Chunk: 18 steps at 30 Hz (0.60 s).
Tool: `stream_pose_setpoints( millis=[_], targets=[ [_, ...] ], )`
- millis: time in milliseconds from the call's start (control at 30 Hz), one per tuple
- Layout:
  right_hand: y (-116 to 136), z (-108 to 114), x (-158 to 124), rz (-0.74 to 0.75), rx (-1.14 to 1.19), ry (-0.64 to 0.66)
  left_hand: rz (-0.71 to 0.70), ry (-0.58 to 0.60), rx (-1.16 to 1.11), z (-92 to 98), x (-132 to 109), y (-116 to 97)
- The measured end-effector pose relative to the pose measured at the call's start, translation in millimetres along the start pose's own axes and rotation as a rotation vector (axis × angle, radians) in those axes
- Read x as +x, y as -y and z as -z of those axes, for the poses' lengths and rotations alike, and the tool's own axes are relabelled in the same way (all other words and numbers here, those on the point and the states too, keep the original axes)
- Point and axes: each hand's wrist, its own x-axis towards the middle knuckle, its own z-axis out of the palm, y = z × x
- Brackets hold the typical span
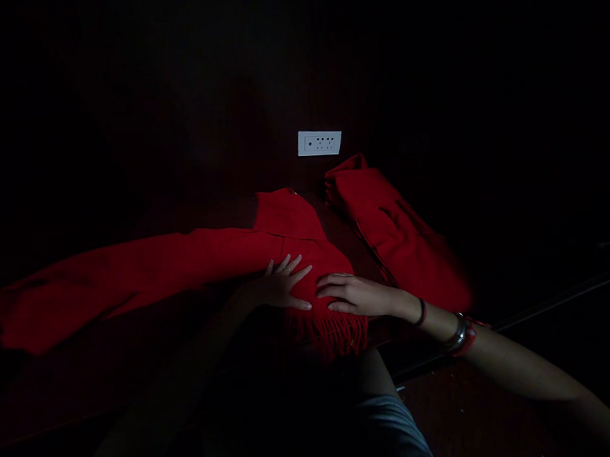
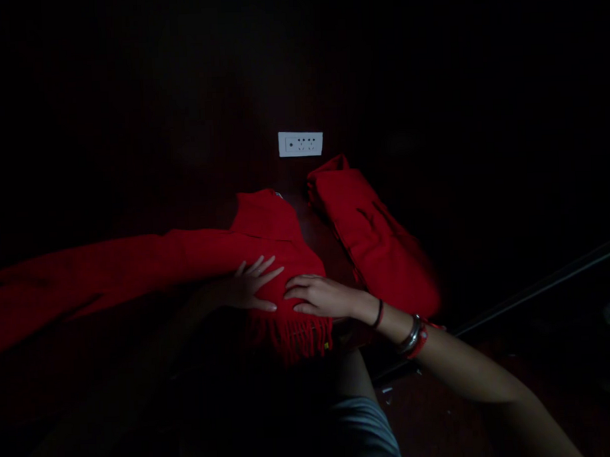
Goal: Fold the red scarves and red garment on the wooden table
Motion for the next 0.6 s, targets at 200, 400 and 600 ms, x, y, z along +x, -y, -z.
stream_pose_setpoints(
  millis=[200,400,600],
  targets=[
    [-21,3,-14,0.004,-0.028,0.053,-0.012,0.025,-0.009,3.8,-4,-3],
    [-23,24,-15,0.006,-0.023,0.134,-0.053,0.02,-0.006,3.1,-3,-8],
    [-36,12,-7,-0.106,-0.182,-0.02,0.024,-0.127,0.067,-4.0,2,-5]
  ],
)
